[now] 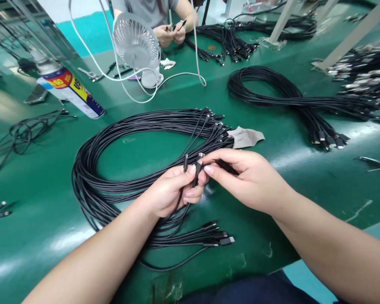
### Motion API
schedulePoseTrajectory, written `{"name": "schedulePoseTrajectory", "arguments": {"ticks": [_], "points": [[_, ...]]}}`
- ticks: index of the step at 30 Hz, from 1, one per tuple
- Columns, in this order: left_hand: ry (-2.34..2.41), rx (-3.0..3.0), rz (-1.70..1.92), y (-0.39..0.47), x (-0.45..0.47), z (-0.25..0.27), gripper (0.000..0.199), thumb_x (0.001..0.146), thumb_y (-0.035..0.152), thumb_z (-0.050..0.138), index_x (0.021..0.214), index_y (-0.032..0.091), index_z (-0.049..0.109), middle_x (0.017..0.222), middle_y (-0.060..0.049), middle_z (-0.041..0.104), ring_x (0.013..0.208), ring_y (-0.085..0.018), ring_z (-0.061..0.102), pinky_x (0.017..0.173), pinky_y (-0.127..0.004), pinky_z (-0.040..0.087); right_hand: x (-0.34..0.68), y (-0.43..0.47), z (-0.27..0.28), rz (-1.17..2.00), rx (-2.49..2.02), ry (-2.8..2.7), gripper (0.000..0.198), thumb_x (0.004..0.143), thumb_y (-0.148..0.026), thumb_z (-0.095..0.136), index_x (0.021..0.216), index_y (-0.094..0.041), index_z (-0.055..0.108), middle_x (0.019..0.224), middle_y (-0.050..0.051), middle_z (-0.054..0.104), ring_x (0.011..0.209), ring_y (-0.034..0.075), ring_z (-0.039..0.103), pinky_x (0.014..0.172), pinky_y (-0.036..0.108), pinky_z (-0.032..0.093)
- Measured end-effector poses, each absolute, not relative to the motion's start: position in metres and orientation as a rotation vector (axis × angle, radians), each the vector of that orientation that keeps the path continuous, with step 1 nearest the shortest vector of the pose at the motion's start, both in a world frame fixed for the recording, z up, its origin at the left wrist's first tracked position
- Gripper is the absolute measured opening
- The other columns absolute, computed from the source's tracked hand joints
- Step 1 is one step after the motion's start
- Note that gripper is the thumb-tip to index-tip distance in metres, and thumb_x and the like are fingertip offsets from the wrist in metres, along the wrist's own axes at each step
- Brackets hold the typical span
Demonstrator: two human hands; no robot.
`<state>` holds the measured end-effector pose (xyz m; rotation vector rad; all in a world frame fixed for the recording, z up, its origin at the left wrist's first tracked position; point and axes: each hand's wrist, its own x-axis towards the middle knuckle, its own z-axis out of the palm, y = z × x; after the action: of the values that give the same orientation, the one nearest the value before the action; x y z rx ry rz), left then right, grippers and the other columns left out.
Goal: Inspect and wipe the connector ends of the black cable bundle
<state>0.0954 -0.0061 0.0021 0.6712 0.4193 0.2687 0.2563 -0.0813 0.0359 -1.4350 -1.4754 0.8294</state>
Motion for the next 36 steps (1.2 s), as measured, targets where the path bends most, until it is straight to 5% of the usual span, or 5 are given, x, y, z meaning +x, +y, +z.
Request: {"name": "schedulePoseTrajectory", "arguments": {"ticks": [17,36], "points": [[0.425,0.728,0.255,-0.0070,0.0973,-0.0003,0.028,0.082,0.036,0.071,0.074,0.011,0.064,0.053,0.005,0.039,0.047,-0.005,0.034,0.047,-0.018,0.025,0.2599,-0.0832,0.0408,0.582,-1.552,-1.614,0.016,0.086,-0.013,0.058,0.075,-0.017,0.069,0.067,0.000,0.070,0.054,0.009,0.056,0.049,0.020,0.041],[0.404,0.686,0.259,-0.0062,0.0957,-0.0015,0.026,0.082,0.034,0.070,0.076,0.009,0.065,0.059,0.003,0.041,0.049,-0.004,0.037,0.047,-0.017,0.026,0.2635,-0.0840,0.0421,0.520,-1.526,-1.592,0.012,0.085,-0.012,0.058,0.078,-0.017,0.066,0.066,-0.001,0.066,0.053,0.008,0.057,0.046,0.019,0.043]]}}
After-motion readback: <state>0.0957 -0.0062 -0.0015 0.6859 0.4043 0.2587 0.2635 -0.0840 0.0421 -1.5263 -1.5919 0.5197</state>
